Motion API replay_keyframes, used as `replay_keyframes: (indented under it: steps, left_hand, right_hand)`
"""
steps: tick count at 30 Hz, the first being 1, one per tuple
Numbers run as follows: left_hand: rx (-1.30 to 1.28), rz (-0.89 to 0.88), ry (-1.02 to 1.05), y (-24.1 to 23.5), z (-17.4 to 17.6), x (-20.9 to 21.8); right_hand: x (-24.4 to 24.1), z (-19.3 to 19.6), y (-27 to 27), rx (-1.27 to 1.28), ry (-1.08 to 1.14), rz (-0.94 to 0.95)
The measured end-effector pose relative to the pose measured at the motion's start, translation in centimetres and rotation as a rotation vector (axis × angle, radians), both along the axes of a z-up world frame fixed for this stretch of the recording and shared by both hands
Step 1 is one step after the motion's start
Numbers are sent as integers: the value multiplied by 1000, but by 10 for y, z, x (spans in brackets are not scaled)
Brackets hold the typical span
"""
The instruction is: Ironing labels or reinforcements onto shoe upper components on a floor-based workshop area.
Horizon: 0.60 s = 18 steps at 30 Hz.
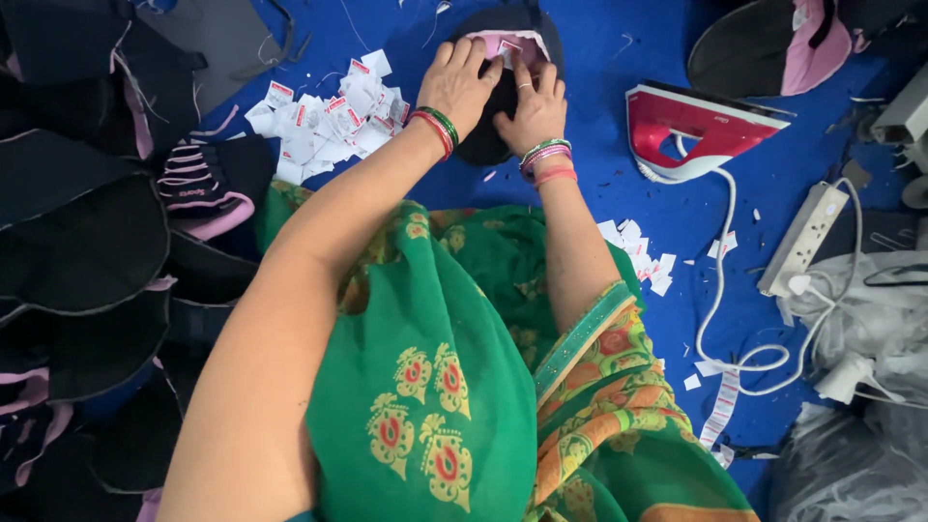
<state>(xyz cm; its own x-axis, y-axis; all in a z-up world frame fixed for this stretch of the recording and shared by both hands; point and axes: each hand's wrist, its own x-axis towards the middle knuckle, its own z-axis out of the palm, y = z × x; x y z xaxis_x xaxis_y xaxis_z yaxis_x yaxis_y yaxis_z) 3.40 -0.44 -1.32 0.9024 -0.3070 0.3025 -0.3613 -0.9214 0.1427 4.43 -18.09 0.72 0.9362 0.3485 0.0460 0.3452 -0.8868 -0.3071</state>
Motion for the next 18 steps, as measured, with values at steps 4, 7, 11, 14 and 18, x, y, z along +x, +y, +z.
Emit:
replay_keyframes:
  steps: [4, 7, 11, 14, 18]
  left_hand:
    - [-7, 2, 42, 1, 4, -1]
    - [2, 17, -11, -1, -4, -3]
    - [-15, 9, 14, 0, -6, -3]
    - [2, 21, -48, -1, -5, -4]
    - [27, 19, -41, -1, -1, -3]
  right_hand:
    - [1, -4, -13, 144, -129, 146]
    - [-33, 25, -24, 504, 89, -150]
    - [-78, -46, -120, 995, 43, -469]
    - [-90, -16, -150, 1500, -111, -963]
    - [-59, -5, -198, 1014, -233, -902]
